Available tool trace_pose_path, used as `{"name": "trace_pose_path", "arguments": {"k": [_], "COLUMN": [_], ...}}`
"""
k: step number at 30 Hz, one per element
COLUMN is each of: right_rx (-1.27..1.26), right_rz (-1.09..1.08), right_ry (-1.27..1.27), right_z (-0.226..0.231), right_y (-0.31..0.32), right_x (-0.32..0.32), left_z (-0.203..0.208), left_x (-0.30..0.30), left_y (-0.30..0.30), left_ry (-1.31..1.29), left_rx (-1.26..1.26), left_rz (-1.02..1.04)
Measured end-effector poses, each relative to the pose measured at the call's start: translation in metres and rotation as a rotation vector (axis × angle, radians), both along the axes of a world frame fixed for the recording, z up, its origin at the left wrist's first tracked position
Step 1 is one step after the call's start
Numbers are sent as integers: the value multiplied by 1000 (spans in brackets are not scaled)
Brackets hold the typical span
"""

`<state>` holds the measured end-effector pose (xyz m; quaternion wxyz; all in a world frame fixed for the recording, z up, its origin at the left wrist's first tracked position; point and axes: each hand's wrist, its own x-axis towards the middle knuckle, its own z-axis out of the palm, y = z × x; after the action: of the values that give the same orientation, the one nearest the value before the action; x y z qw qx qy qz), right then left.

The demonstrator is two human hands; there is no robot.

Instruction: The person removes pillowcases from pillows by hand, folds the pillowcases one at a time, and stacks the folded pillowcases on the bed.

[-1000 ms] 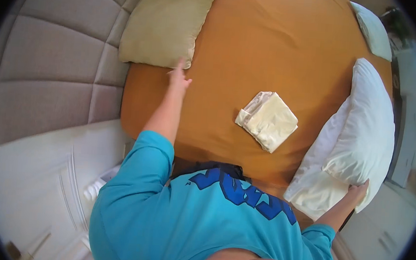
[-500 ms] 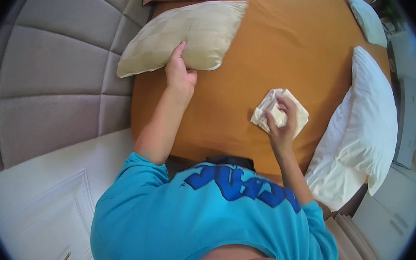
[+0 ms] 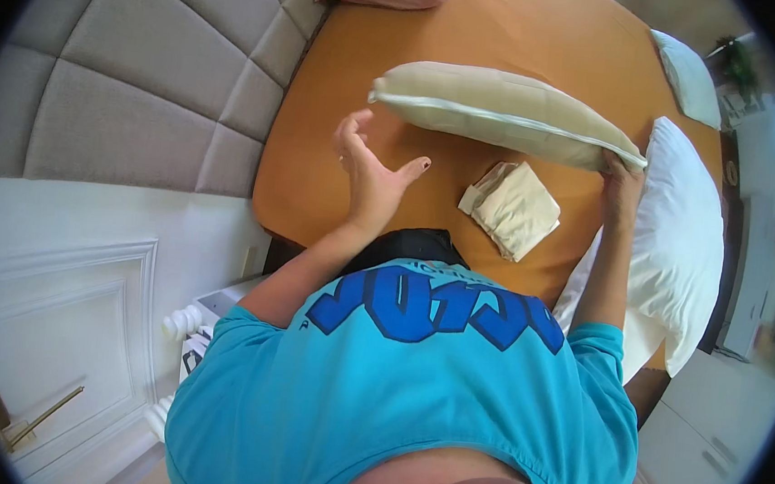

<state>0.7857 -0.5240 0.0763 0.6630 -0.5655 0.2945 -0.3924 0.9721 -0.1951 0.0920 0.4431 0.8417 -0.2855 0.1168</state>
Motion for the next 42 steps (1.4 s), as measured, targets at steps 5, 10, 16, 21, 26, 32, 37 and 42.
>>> {"name": "trace_pose_path", "arguments": {"k": [5,10,16,21,26,32,37,42], "right_rx": [97,-979,-894,-1227,-1201,-542,-844,-771], "right_rz": [41,-786,-72,-164,-175,-97,-220,-238], "right_ry": [170,469,116,366,278,-25,69,124], "right_z": [-26,25,76,89,86,76,77,65], "right_y": [-46,43,128,115,110,119,138,143], "right_x": [-49,5,85,101,101,92,103,89], "left_z": [-21,-42,-15,-10,5,24,30,32], "left_x": [48,86,35,12,0,16,38,31], "left_y": [-72,-138,-169,-172,-152,-129,-110,-97], "left_ry": [215,392,161,-43,61,-16,-7,190], "left_rx": [-125,-287,-302,-240,-283,-420,-422,-440], "left_rz": [-222,-383,-477,-417,-482,-590,-531,-502]}}
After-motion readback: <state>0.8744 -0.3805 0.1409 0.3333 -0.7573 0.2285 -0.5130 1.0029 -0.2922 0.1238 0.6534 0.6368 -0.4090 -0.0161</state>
